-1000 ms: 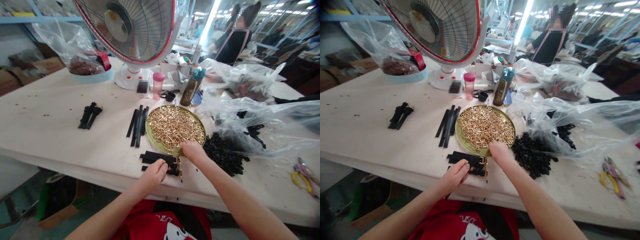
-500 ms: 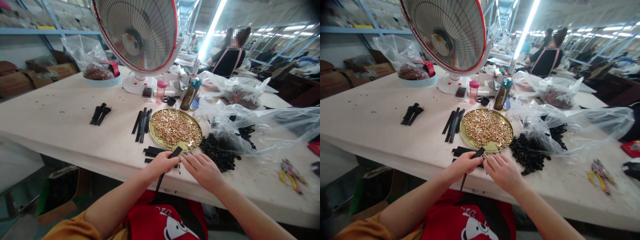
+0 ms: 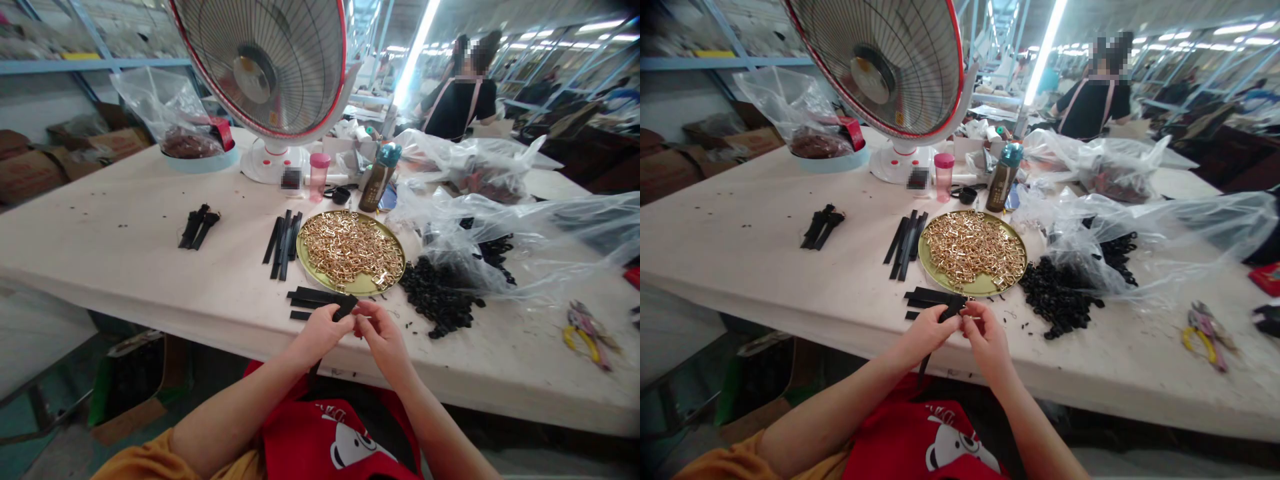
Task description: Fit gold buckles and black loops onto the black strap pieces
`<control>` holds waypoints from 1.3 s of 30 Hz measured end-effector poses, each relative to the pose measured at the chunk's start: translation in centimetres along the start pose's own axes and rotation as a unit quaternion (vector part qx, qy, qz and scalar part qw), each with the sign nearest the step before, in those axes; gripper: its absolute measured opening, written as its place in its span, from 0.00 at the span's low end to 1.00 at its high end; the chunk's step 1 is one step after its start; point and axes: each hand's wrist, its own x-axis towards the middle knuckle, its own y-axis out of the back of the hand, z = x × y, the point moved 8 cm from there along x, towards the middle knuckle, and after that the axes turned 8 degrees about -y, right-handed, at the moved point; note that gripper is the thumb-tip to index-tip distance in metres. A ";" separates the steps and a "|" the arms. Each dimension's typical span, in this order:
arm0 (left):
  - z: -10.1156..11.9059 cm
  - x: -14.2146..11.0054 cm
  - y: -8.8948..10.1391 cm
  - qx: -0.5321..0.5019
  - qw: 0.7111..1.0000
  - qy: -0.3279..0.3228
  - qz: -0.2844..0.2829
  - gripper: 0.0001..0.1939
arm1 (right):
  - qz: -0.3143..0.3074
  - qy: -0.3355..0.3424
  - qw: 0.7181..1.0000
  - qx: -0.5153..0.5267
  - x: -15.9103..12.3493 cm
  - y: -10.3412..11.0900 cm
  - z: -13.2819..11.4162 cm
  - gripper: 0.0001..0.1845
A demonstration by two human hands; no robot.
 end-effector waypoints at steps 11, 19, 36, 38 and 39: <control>-0.9 1.5 -1.0 0.054 0.998 0.011 -0.029 0.12 | 0.013 -0.040 0.997 0.066 0.9 1.7 2.4 0.19; -3.0 0.7 -3.2 -0.054 0.991 0.104 -0.069 0.14 | 0.063 0.124 0.965 -0.221 0.0 2.6 1.8 0.12; -1.1 -2.5 -2.8 0.101 0.989 -0.036 -0.105 0.12 | 0.065 -0.109 0.943 0.309 -1.7 3.5 5.7 0.17; -0.6 -3.2 -3.0 0.135 0.983 -0.058 -0.110 0.13 | 0.053 -0.137 0.923 0.357 -2.0 2.8 5.8 0.19; -0.4 -3.4 -3.1 0.147 0.981 -0.069 -0.107 0.13 | 0.049 -0.154 0.913 0.374 -2.3 2.4 5.9 0.20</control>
